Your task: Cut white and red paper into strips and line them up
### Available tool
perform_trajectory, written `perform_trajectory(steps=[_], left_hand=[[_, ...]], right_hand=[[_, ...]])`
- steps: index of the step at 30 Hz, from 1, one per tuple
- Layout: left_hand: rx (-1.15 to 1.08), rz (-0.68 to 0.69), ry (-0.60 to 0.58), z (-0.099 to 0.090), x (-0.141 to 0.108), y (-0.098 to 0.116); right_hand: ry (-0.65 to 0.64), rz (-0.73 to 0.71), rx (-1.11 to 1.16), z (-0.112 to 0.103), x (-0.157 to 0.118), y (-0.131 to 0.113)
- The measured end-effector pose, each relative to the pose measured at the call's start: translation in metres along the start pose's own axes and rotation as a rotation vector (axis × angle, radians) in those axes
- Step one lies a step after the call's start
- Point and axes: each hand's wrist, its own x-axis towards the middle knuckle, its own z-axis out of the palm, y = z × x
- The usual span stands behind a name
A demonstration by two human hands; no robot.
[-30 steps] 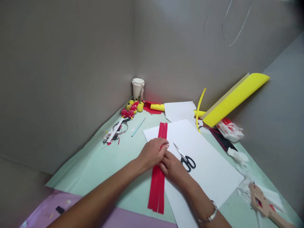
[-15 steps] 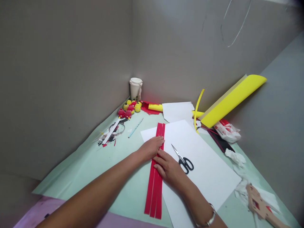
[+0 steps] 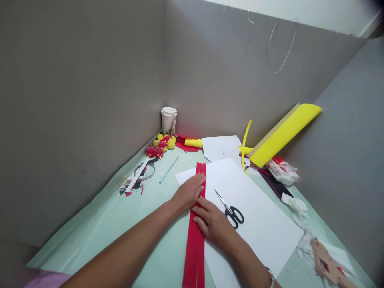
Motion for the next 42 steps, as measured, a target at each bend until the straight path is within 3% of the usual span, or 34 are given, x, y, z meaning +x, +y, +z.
perform_trajectory(steps=[3,5,7,9,13,16,18,20,23,25,30,35,42], left_hand=[[-0.027,-0.169,0.525,-0.02,0.009,0.003],[-0.032,-0.259,0.668,-0.03,0.012,0.001],[-0.037,-0.289,0.617,-0.032,0.012,0.0],[-0.05,-0.271,0.471,-0.028,0.009,0.0],[-0.065,-0.117,0.192,-0.018,0.002,0.009],[-0.031,-0.042,0.27,-0.018,0.003,0.012],[0.006,-0.066,0.388,-0.019,0.004,0.008],[0.05,-0.126,0.372,-0.018,0.005,0.0],[0.116,-0.143,-0.04,-0.01,0.004,-0.012],[0.166,-0.105,-0.175,-0.004,0.003,-0.016],[0.285,-0.1,-0.188,0.001,0.002,-0.016],[0.275,-0.036,-0.244,0.002,0.0,-0.017],[0.266,-0.052,-0.259,0.001,-0.001,-0.015]], right_hand=[[0.0,0.024,-0.018,0.002,-0.002,0.001],[-0.013,0.03,-0.017,0.003,-0.003,0.002],[-0.016,0.031,-0.01,0.003,-0.003,0.002],[-0.01,0.031,-0.003,0.002,-0.002,0.002],[-0.003,0.024,-0.006,0.001,-0.002,0.003],[-0.003,0.023,-0.007,0.002,-0.002,0.003],[-0.002,0.029,-0.004,0.002,-0.001,0.004],[0.007,0.032,-0.001,0.003,-0.001,0.005],[0.029,0.015,-0.001,0.003,-0.001,0.005],[0.035,0.0,-0.004,0.003,0.0,0.005],[0.036,-0.019,-0.001,0.002,0.001,0.005],[0.057,-0.022,0.004,0.001,0.001,0.003],[0.05,-0.034,0.009,0.0,0.001,0.002]])
